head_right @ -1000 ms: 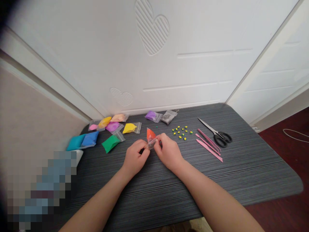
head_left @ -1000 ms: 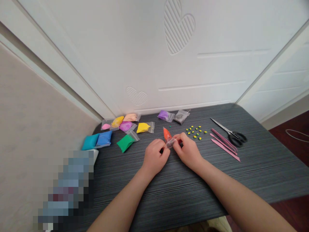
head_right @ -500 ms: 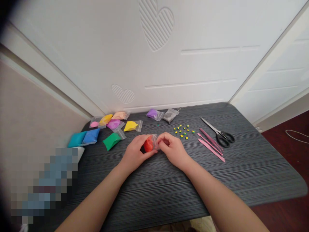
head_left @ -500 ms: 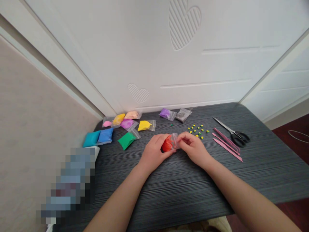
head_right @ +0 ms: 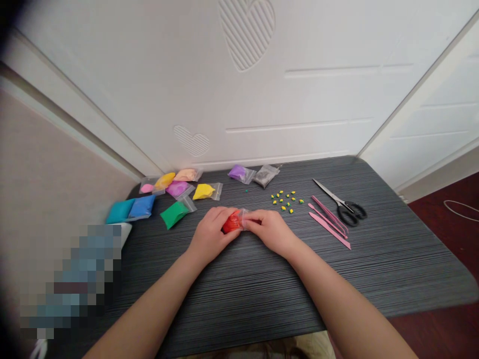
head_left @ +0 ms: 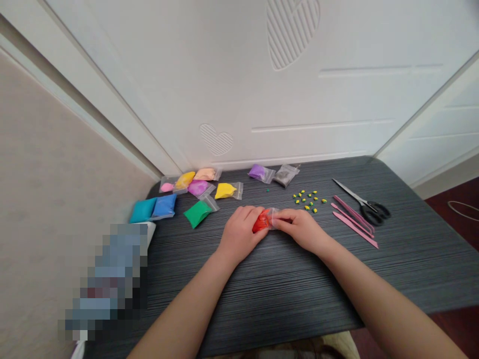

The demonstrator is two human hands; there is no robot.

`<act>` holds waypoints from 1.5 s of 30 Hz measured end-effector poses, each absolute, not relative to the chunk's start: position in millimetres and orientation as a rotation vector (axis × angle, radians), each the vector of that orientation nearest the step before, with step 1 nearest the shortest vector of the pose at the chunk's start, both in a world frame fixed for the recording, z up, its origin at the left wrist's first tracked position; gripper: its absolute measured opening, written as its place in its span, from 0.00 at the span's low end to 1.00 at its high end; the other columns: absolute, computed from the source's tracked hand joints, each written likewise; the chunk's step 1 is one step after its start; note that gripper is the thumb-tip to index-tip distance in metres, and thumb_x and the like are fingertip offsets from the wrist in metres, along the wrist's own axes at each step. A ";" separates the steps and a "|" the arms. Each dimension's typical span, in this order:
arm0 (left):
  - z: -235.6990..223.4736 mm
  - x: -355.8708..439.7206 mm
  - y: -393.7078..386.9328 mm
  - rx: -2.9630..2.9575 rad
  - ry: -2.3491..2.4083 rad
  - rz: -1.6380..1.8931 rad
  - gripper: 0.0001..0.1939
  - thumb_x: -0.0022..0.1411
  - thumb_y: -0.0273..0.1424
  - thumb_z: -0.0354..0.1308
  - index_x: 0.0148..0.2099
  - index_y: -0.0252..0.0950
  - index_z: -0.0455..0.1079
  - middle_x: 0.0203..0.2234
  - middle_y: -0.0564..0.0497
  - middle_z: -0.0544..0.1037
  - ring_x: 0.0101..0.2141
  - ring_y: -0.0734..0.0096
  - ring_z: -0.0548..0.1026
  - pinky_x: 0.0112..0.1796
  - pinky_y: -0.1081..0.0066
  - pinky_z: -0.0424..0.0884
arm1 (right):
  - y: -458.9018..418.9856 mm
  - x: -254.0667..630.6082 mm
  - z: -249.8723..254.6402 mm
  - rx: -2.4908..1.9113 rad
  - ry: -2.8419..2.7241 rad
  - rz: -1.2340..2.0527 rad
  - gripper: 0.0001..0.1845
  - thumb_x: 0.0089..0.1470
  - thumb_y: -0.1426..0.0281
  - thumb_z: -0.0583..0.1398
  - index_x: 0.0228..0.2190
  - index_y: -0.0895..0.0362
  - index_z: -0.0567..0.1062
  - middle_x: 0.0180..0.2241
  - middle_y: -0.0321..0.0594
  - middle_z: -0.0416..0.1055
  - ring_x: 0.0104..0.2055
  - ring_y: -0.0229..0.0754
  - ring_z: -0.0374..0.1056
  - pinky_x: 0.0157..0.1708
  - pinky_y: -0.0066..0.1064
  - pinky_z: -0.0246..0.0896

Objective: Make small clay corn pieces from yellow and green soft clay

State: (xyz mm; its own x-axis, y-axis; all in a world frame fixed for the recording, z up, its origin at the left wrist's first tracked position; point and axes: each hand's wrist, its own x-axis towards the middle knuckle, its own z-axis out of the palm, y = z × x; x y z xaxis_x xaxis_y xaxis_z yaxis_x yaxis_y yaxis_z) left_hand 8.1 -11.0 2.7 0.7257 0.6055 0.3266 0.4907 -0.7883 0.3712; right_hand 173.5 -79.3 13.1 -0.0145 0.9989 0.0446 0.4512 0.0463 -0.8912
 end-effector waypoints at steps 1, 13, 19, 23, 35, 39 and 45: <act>3.0 8.5 -11.7 2.675 0.859 0.641 0.18 0.54 0.33 0.52 0.48 0.33 0.62 0.40 0.46 0.69 0.41 0.63 0.64 0.45 0.63 0.61 | -78.8 173.7 12.2 -1.501 -1.561 0.929 0.11 0.51 0.69 0.53 0.33 0.53 0.75 0.32 0.35 0.73 0.35 0.38 0.67 0.38 0.29 0.58; 5.4 7.5 -14.0 2.104 0.820 0.750 0.28 0.48 0.33 0.60 0.51 0.37 0.57 0.47 0.45 0.64 0.46 0.62 0.64 0.47 0.62 0.60 | -79.4 180.1 9.8 -1.391 -1.475 1.019 0.14 0.48 0.65 0.57 0.38 0.53 0.74 0.37 0.36 0.73 0.38 0.41 0.68 0.39 0.32 0.60; 6.7 5.5 -4.7 1.219 0.537 0.625 0.28 0.51 0.29 0.58 0.53 0.41 0.52 0.42 0.48 0.68 0.34 0.72 0.70 0.31 0.73 0.68 | -80.0 179.9 14.9 -1.410 -1.482 0.941 0.13 0.48 0.66 0.57 0.38 0.52 0.74 0.39 0.37 0.72 0.41 0.42 0.67 0.43 0.35 0.60; 5.8 4.6 -1.0 1.056 0.557 0.578 0.10 0.54 0.30 0.56 0.39 0.33 0.63 0.29 0.51 0.72 0.27 0.76 0.69 0.27 0.76 0.66 | -80.6 175.9 15.4 -1.407 -1.496 0.990 0.14 0.50 0.65 0.55 0.39 0.53 0.73 0.38 0.36 0.73 0.40 0.42 0.67 0.42 0.34 0.60; 6.0 3.7 -1.5 1.030 0.516 0.535 0.09 0.52 0.26 0.58 0.37 0.33 0.63 0.30 0.52 0.73 0.29 0.76 0.71 0.33 0.72 0.68 | -81.4 174.8 11.8 -1.538 -1.596 0.687 0.09 0.49 0.66 0.57 0.32 0.54 0.75 0.28 0.36 0.71 0.30 0.38 0.66 0.32 0.28 0.59; 6.1 4.1 -1.9 1.041 0.556 0.558 0.12 0.50 0.28 0.59 0.38 0.33 0.63 0.32 0.50 0.73 0.32 0.73 0.72 0.35 0.70 0.68 | -81.3 174.7 10.1 -1.561 -1.632 0.664 0.10 0.50 0.67 0.55 0.33 0.54 0.75 0.28 0.36 0.71 0.30 0.37 0.66 0.31 0.28 0.59; 10.6 -0.9 0.4 0.961 0.467 0.460 0.10 0.51 0.27 0.58 0.37 0.32 0.62 0.30 0.49 0.72 0.28 0.75 0.71 0.31 0.72 0.68 | -82.5 170.8 6.7 -1.550 -1.646 0.610 0.11 0.51 0.68 0.54 0.35 0.53 0.74 0.32 0.38 0.73 0.33 0.39 0.67 0.34 0.30 0.60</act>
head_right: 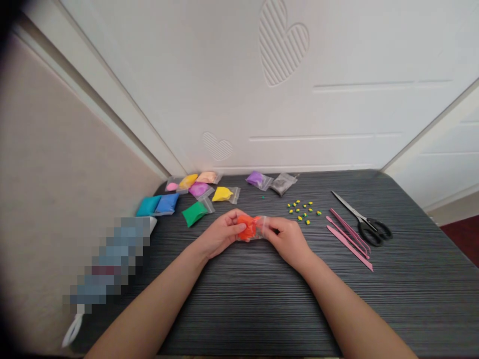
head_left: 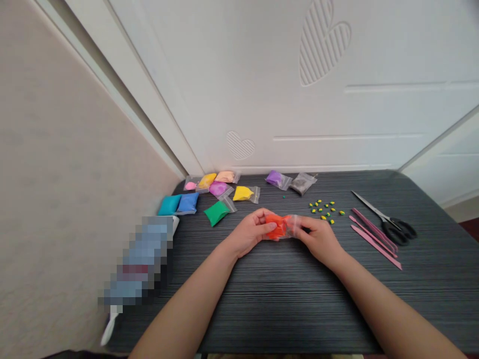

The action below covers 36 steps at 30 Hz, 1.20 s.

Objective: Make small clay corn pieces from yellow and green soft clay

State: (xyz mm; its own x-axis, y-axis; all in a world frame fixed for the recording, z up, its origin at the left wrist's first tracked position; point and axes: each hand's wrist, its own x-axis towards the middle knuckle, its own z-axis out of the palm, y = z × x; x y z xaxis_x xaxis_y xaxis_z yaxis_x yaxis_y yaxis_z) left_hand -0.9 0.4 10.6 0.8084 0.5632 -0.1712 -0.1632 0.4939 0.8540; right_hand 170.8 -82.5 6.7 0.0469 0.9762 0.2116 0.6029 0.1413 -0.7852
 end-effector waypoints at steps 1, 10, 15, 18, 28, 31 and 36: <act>11.3 -1.5 0.2 0.953 0.457 0.451 0.10 0.52 0.27 0.58 0.37 0.32 0.63 0.30 0.49 0.72 0.28 0.75 0.71 0.31 0.72 0.67 | -82.6 170.8 7.1 -1.548 -1.655 0.560 0.10 0.50 0.68 0.55 0.33 0.53 0.75 0.31 0.38 0.73 0.33 0.39 0.67 0.34 0.30 0.60; 9.7 -1.1 0.4 0.957 0.474 0.539 0.10 0.50 0.26 0.59 0.37 0.32 0.65 0.32 0.50 0.72 0.32 0.74 0.71 0.37 0.71 0.65 | -83.1 172.4 12.7 -1.446 -1.752 0.474 0.11 0.48 0.68 0.58 0.36 0.52 0.74 0.35 0.39 0.70 0.38 0.39 0.65 0.40 0.30 0.60; 3.1 0.2 2.6 1.101 0.582 0.637 0.14 0.49 0.27 0.60 0.40 0.34 0.65 0.33 0.51 0.73 0.34 0.73 0.70 0.38 0.71 0.65 | -84.1 171.0 13.3 -1.469 -1.747 0.513 0.12 0.47 0.66 0.58 0.37 0.52 0.73 0.35 0.39 0.70 0.37 0.38 0.66 0.40 0.29 0.59; 1.8 0.4 2.8 1.131 0.598 0.646 0.13 0.50 0.28 0.59 0.40 0.34 0.65 0.34 0.50 0.73 0.34 0.73 0.70 0.39 0.70 0.65 | -83.4 171.1 13.6 -1.474 -1.729 0.542 0.11 0.49 0.67 0.57 0.37 0.52 0.73 0.34 0.38 0.71 0.37 0.38 0.66 0.39 0.29 0.60; 6.2 -0.8 2.8 1.054 0.528 0.536 0.13 0.49 0.26 0.60 0.39 0.32 0.64 0.33 0.49 0.73 0.33 0.72 0.71 0.38 0.69 0.66 | -82.8 168.1 9.4 -1.452 -1.682 0.564 0.11 0.50 0.72 0.55 0.34 0.51 0.75 0.33 0.37 0.72 0.35 0.37 0.66 0.37 0.29 0.60; 6.5 0.2 1.3 1.060 0.536 0.537 0.12 0.49 0.26 0.60 0.38 0.32 0.64 0.33 0.49 0.73 0.33 0.71 0.72 0.38 0.68 0.67 | -82.5 166.0 8.4 -1.435 -1.655 0.550 0.10 0.50 0.71 0.56 0.34 0.50 0.75 0.32 0.37 0.72 0.35 0.38 0.66 0.36 0.29 0.61; 4.9 2.3 -2.1 1.066 0.580 0.572 0.12 0.49 0.27 0.60 0.36 0.32 0.63 0.31 0.50 0.74 0.30 0.73 0.72 0.35 0.69 0.68 | -81.4 163.6 8.9 -1.436 -1.635 0.563 0.10 0.50 0.71 0.55 0.34 0.51 0.74 0.32 0.37 0.71 0.34 0.38 0.66 0.36 0.30 0.60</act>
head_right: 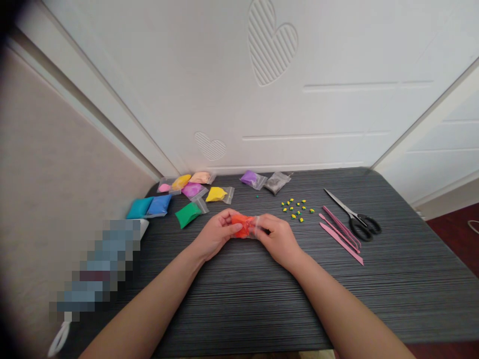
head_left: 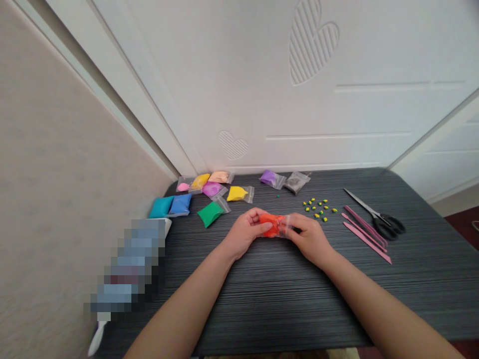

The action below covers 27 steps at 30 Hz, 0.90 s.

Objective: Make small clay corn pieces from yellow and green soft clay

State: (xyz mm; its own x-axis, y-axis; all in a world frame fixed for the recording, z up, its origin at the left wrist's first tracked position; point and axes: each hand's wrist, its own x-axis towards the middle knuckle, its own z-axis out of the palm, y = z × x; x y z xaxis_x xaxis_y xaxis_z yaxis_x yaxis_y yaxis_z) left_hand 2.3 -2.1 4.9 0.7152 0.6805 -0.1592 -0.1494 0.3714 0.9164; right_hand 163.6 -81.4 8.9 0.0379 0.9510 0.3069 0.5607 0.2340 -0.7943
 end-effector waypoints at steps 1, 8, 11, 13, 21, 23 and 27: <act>4.5 2.6 -2.5 1.070 0.588 0.579 0.12 0.49 0.28 0.60 0.36 0.32 0.63 0.31 0.50 0.74 0.30 0.73 0.72 0.35 0.70 0.68 | -81.3 163.2 9.1 -1.435 -1.631 0.569 0.10 0.50 0.71 0.55 0.34 0.51 0.74 0.31 0.37 0.71 0.34 0.38 0.66 0.35 0.30 0.60; 4.9 3.0 -2.3 1.042 0.578 0.570 0.12 0.49 0.28 0.60 0.35 0.32 0.62 0.30 0.50 0.73 0.30 0.73 0.73 0.35 0.69 0.68 | -82.6 161.3 10.0 -1.430 -1.603 0.577 0.11 0.50 0.69 0.55 0.36 0.50 0.74 0.32 0.37 0.71 0.35 0.38 0.66 0.36 0.30 0.60; 5.0 2.7 -2.2 1.033 0.573 0.567 0.12 0.48 0.28 0.61 0.34 0.32 0.61 0.30 0.51 0.74 0.30 0.73 0.73 0.35 0.68 0.68 | -82.9 161.3 9.2 -1.428 -1.606 0.585 0.10 0.50 0.69 0.56 0.36 0.50 0.74 0.33 0.38 0.71 0.36 0.38 0.66 0.37 0.31 0.61; 4.5 2.5 -2.2 1.038 0.576 0.571 0.12 0.48 0.28 0.61 0.34 0.32 0.61 0.30 0.50 0.74 0.30 0.72 0.73 0.35 0.67 0.68 | -82.9 161.5 8.7 -1.426 -1.612 0.594 0.09 0.49 0.70 0.56 0.34 0.51 0.74 0.32 0.37 0.71 0.35 0.38 0.66 0.37 0.31 0.61; 2.7 1.9 -1.2 1.057 0.575 0.539 0.12 0.48 0.27 0.60 0.35 0.32 0.62 0.30 0.51 0.73 0.30 0.74 0.72 0.35 0.70 0.68 | -82.8 162.1 11.9 -1.439 -1.674 0.591 0.07 0.50 0.72 0.55 0.30 0.54 0.74 0.30 0.37 0.70 0.35 0.37 0.65 0.36 0.29 0.59; 2.7 2.0 -1.0 1.050 0.568 0.535 0.11 0.49 0.26 0.60 0.35 0.32 0.62 0.30 0.51 0.73 0.29 0.74 0.72 0.34 0.70 0.67 | -82.8 161.8 12.7 -1.431 -1.682 0.588 0.07 0.50 0.71 0.55 0.28 0.54 0.73 0.29 0.37 0.70 0.34 0.37 0.64 0.36 0.29 0.59; 4.1 2.1 -1.0 1.033 0.553 0.534 0.10 0.49 0.26 0.60 0.35 0.33 0.62 0.30 0.52 0.73 0.30 0.74 0.72 0.35 0.70 0.67 | -83.2 161.9 13.0 -1.411 -1.661 0.587 0.06 0.49 0.71 0.56 0.29 0.53 0.73 0.31 0.37 0.70 0.35 0.38 0.64 0.37 0.30 0.59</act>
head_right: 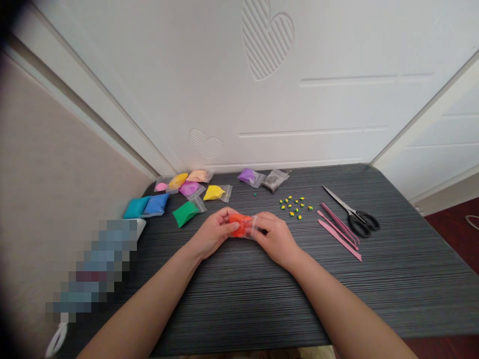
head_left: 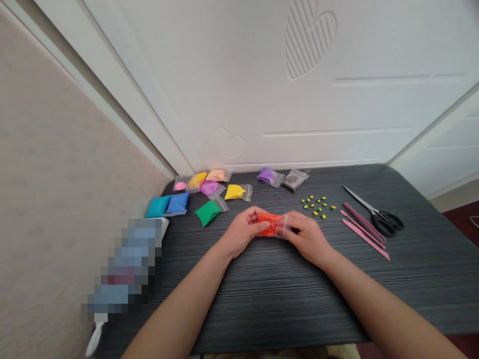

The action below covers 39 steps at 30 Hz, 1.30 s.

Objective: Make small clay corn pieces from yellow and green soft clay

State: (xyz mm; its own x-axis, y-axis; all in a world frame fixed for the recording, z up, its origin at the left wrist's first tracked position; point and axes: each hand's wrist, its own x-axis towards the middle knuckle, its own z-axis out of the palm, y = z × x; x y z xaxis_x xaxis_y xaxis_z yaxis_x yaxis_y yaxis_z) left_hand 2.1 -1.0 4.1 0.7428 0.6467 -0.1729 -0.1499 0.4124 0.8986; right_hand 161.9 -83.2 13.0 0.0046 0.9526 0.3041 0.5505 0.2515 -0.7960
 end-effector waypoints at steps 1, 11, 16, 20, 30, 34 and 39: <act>4.6 2.1 -1.0 1.031 0.550 0.533 0.10 0.49 0.26 0.60 0.34 0.33 0.62 0.30 0.52 0.73 0.30 0.75 0.72 0.35 0.70 0.67 | -83.4 161.9 13.1 -1.409 -1.656 0.590 0.06 0.49 0.71 0.56 0.29 0.53 0.73 0.31 0.37 0.69 0.35 0.37 0.65 0.37 0.29 0.59; 6.2 1.3 0.5 1.037 0.550 0.506 0.11 0.49 0.25 0.60 0.36 0.32 0.63 0.31 0.51 0.73 0.30 0.74 0.72 0.35 0.71 0.67 | -82.2 161.2 18.3 -1.390 -1.696 0.635 0.06 0.50 0.72 0.55 0.28 0.55 0.73 0.30 0.37 0.68 0.34 0.36 0.63 0.35 0.28 0.58; 6.9 -5.5 10.3 0.981 0.534 0.559 0.10 0.50 0.24 0.59 0.36 0.32 0.64 0.30 0.51 0.73 0.30 0.75 0.72 0.35 0.72 0.68 | -82.9 172.2 25.0 -1.365 -1.541 0.646 0.04 0.49 0.71 0.57 0.29 0.55 0.72 0.35 0.38 0.68 0.40 0.38 0.63 0.42 0.31 0.56; 6.7 -14.0 21.7 0.935 0.559 0.642 0.09 0.51 0.25 0.58 0.37 0.32 0.64 0.31 0.51 0.74 0.29 0.76 0.72 0.32 0.74 0.70 | -83.5 187.1 25.8 -1.312 -1.157 0.765 0.05 0.48 0.68 0.58 0.30 0.54 0.72 0.35 0.37 0.69 0.38 0.38 0.64 0.40 0.31 0.57; 4.3 -15.5 27.9 0.903 0.583 0.655 0.08 0.53 0.26 0.57 0.37 0.32 0.64 0.33 0.48 0.74 0.29 0.77 0.73 0.31 0.76 0.71 | -85.0 187.4 30.3 -1.054 -0.781 1.278 0.10 0.50 0.68 0.57 0.35 0.56 0.73 0.31 0.38 0.72 0.34 0.34 0.67 0.38 0.29 0.60; 4.8 -15.3 27.8 0.895 0.568 0.660 0.08 0.53 0.26 0.57 0.37 0.32 0.64 0.32 0.49 0.74 0.28 0.77 0.73 0.31 0.76 0.71 | -85.0 185.4 29.6 -0.990 -0.729 1.372 0.08 0.49 0.70 0.58 0.34 0.56 0.73 0.31 0.37 0.73 0.33 0.32 0.68 0.39 0.27 0.60; 5.5 -14.5 27.2 0.890 0.569 0.661 0.08 0.52 0.26 0.57 0.37 0.32 0.65 0.32 0.50 0.74 0.28 0.77 0.73 0.31 0.76 0.71 | -84.9 184.2 28.6 -0.944 -0.694 1.390 0.06 0.44 0.74 0.61 0.29 0.55 0.73 0.29 0.33 0.72 0.33 0.30 0.68 0.39 0.25 0.60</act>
State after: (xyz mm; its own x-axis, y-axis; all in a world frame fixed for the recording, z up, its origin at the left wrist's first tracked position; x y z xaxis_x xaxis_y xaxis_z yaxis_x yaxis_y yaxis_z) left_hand -14.5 27.2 5.5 0.6664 0.7249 -0.1746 -0.2808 0.4609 0.8419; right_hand 184.2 -84.9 28.6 0.0911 0.9881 -0.1239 -0.4943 -0.0631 -0.8670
